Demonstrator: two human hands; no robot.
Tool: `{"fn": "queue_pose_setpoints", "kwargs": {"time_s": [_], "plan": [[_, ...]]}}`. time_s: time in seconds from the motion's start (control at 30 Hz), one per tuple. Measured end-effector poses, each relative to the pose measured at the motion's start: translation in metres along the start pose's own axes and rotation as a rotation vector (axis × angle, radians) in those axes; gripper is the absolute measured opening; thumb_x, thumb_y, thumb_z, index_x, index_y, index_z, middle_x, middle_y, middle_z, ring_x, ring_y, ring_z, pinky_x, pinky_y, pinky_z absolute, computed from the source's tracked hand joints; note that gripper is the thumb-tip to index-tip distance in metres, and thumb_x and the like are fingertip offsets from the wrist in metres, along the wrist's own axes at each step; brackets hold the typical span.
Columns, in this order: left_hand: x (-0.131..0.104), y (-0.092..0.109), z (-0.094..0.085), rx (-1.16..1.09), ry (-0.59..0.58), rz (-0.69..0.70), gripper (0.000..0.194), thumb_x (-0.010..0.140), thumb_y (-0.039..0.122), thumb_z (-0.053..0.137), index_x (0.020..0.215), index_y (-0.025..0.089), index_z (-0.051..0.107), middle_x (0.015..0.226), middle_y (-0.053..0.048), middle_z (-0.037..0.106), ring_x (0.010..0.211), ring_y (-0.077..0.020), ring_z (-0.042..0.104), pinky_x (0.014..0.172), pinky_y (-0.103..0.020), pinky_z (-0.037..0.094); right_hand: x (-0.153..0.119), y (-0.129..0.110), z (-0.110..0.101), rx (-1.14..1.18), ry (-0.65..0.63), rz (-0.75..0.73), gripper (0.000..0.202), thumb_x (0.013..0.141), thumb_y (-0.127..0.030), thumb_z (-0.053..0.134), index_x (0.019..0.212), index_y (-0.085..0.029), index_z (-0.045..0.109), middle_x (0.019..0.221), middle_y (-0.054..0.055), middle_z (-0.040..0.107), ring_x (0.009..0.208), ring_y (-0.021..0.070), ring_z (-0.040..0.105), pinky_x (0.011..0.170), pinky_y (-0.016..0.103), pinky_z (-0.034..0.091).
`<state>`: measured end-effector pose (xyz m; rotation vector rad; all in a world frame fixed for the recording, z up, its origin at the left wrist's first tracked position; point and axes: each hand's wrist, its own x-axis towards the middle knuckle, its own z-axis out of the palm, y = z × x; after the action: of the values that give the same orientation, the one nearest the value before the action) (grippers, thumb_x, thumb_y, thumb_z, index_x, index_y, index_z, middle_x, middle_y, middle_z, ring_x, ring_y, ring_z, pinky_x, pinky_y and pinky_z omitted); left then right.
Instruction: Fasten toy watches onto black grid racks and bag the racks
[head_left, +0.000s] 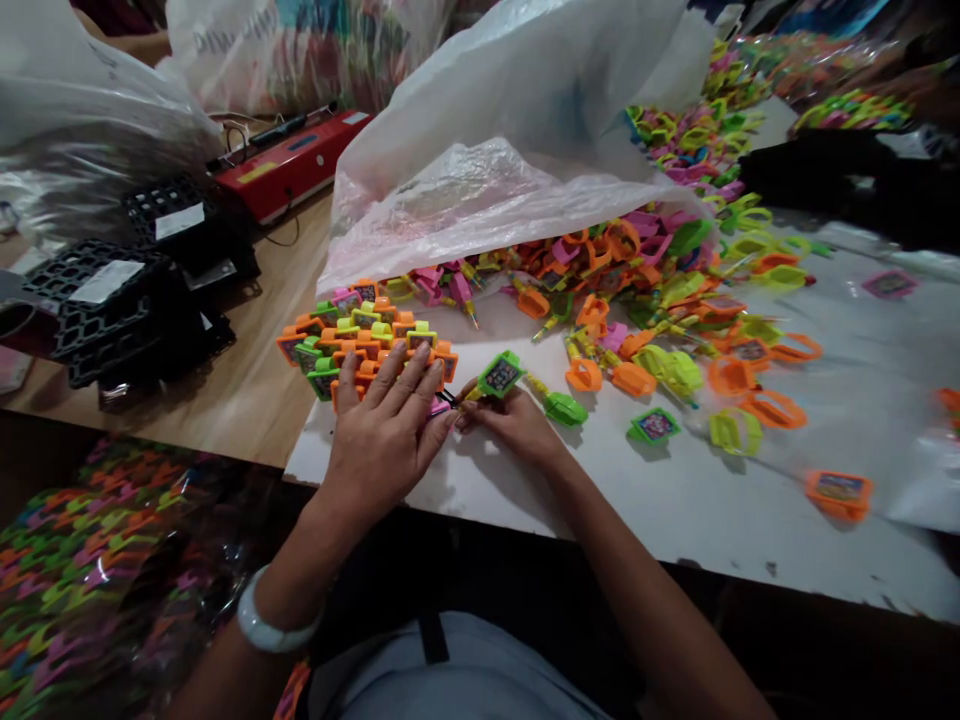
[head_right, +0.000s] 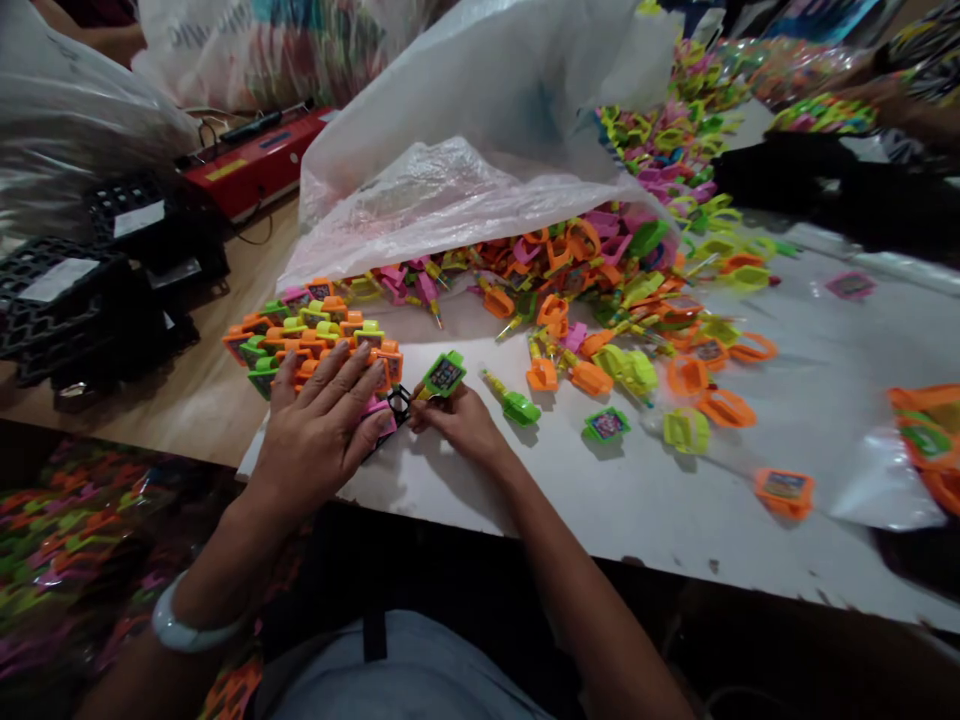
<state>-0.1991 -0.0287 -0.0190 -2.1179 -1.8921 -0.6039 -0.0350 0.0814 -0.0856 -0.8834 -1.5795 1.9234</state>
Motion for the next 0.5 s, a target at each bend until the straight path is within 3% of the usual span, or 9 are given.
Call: {"fn": "queue_pose_setpoints", "kwargs": {"time_s": [0.1,0.23,0.37,0.5], "plan": [[0.001,0.002,0.001,0.001,0.024,-0.03,0.04,0.1,0.035,0.05,0.138,0.023,0.055,0.149,-0.009,0.051,0.142,-0.0263,0.045,0.122,-0.058,0.02,0.004,0.012,0.013,-0.015,-0.029,-0.042,0.035,0.075,-0.05,0.074,0.087,-0.019,0.063,0.068,0.0,0.067,0.064,0.0167,0.065,0.065,0.031,0.055],[0.0,0.004,0.005,0.003,0.059,-0.028,0.039,0.099,0.027,0.049,0.138,0.02,0.055,0.148,-0.011,0.052,0.142,-0.0258,0.045,0.122,-0.057,0.022,0.007,0.022,0.017,-0.27,0.029,-0.14,0.022,0.084,-0.041,0.063,0.086,-0.019,0.063,0.066,-0.001,0.065,0.06,0.0159,0.06,0.061,0.029,0.05],[-0.004,0.003,0.007,-0.004,0.092,-0.025,0.042,0.098,0.023,0.049,0.139,0.016,0.054,0.147,-0.013,0.054,0.141,-0.0265,0.047,0.121,-0.056,0.024,0.007,0.024,0.021,-0.502,0.061,-0.375,0.015,0.086,-0.026,0.057,0.097,-0.019,0.064,0.092,0.004,0.07,0.08,0.0186,0.063,0.075,0.031,0.051],[0.003,0.003,0.001,-0.012,0.055,-0.037,0.043,0.1,0.027,0.047,0.141,0.017,0.053,0.147,-0.013,0.054,0.142,-0.0271,0.045,0.121,-0.057,0.022,0.011,0.027,0.029,-0.583,0.031,-0.427,0.021,0.086,-0.019,0.054,0.106,-0.019,0.061,0.104,0.007,0.069,0.09,0.0202,0.062,0.081,0.033,0.05]]}}
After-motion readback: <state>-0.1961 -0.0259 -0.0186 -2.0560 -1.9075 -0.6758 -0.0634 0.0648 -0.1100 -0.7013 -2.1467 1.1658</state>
